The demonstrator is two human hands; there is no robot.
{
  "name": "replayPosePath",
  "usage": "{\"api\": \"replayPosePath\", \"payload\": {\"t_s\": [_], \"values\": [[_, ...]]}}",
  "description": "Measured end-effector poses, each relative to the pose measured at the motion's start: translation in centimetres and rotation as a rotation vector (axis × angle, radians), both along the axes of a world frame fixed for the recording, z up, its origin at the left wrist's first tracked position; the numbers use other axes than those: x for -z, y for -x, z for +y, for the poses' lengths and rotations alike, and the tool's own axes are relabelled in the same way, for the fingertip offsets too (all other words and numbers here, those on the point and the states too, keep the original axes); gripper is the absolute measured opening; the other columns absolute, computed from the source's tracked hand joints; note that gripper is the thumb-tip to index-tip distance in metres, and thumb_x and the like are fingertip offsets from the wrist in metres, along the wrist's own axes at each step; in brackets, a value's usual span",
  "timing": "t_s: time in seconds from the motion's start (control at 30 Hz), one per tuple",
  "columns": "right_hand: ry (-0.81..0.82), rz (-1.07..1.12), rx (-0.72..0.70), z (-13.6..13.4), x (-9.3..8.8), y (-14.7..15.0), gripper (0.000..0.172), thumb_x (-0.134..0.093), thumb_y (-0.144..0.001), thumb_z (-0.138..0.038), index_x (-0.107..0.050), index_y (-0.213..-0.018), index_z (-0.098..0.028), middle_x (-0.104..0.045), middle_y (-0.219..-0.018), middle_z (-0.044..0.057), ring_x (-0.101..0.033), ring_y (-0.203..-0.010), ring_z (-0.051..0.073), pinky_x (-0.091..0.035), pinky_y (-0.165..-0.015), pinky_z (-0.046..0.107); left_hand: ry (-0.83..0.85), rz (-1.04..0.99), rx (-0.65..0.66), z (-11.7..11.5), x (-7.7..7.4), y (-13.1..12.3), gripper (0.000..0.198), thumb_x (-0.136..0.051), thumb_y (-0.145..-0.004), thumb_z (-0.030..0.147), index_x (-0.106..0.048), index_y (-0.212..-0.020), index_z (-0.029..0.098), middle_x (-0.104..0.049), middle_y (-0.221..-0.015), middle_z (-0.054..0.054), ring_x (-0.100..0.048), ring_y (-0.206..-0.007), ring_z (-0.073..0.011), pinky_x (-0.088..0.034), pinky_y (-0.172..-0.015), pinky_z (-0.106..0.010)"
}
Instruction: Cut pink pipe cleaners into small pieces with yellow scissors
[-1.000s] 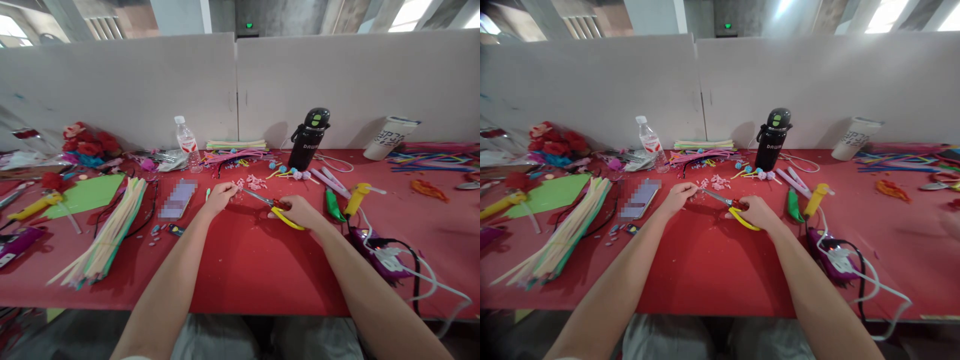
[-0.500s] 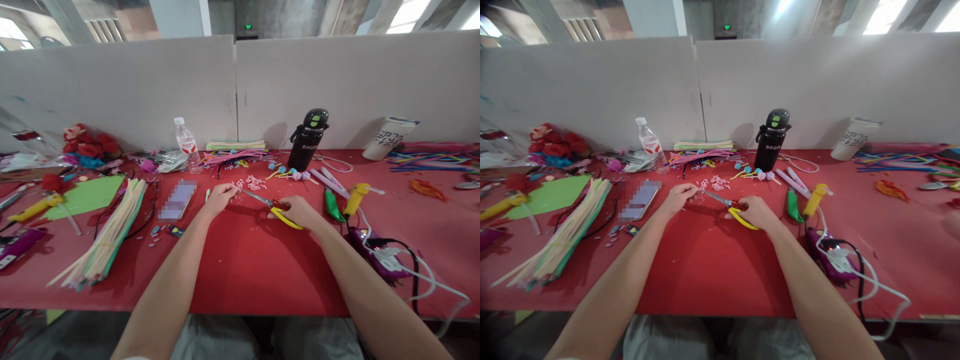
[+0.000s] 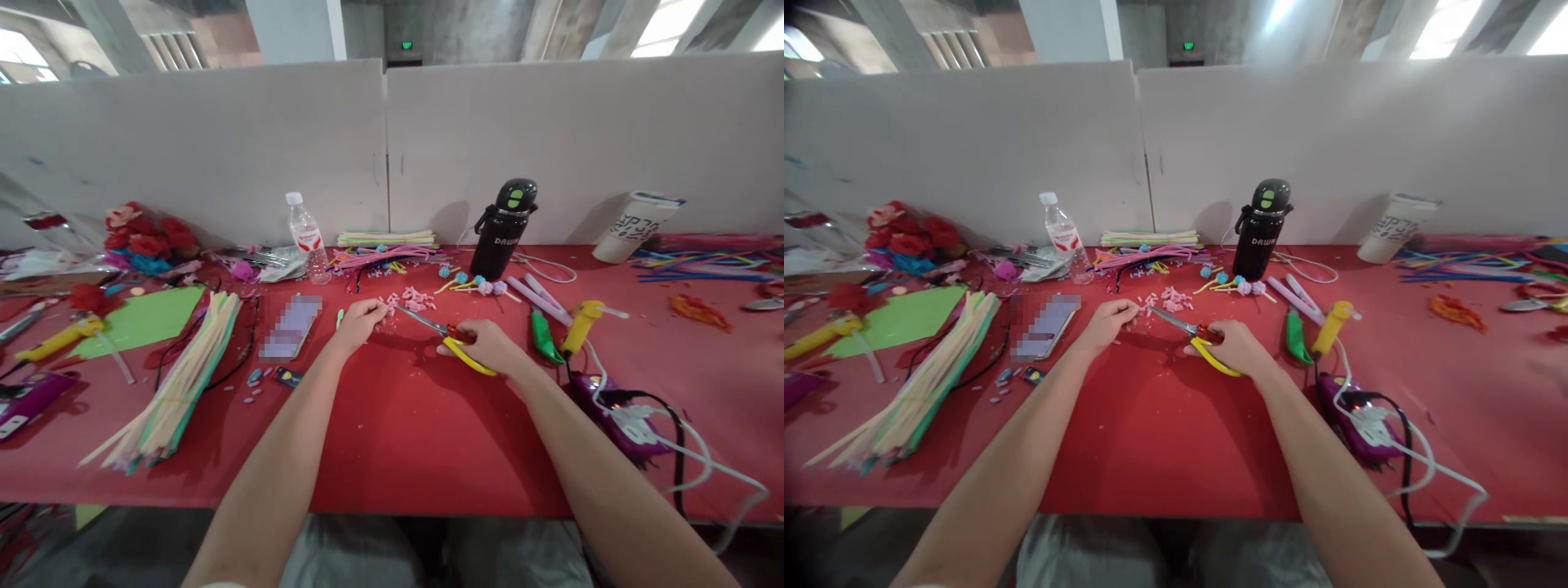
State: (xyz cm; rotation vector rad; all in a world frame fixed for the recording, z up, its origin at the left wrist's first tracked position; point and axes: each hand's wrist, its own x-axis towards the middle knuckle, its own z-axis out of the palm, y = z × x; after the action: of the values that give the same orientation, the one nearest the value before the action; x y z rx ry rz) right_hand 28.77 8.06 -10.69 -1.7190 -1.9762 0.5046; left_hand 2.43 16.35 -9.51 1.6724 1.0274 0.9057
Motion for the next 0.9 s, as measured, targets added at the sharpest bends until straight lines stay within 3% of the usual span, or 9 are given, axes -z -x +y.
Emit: {"api": "replayPosePath", "payload": {"t_s": [0.9], "values": [[0.005,-0.018,-0.023,0.16,0.13,-0.15,0.058,-0.060,-0.064,-0.072,-0.039,-0.058,-0.019,-0.033,-0.055,-0.005,-0.027,-0.053,0.009,-0.018,-0.048,0.025,-0.015,0.067,-0.019,-0.30,-0.13,-0.46,0.028,-0.045,-0.082,0.037,-0.052,-0.064,0.016,-0.047,-0.055,0.003,-0.044,-0.052,-0.0092,-0.034,-0.055,-0.023]]}}
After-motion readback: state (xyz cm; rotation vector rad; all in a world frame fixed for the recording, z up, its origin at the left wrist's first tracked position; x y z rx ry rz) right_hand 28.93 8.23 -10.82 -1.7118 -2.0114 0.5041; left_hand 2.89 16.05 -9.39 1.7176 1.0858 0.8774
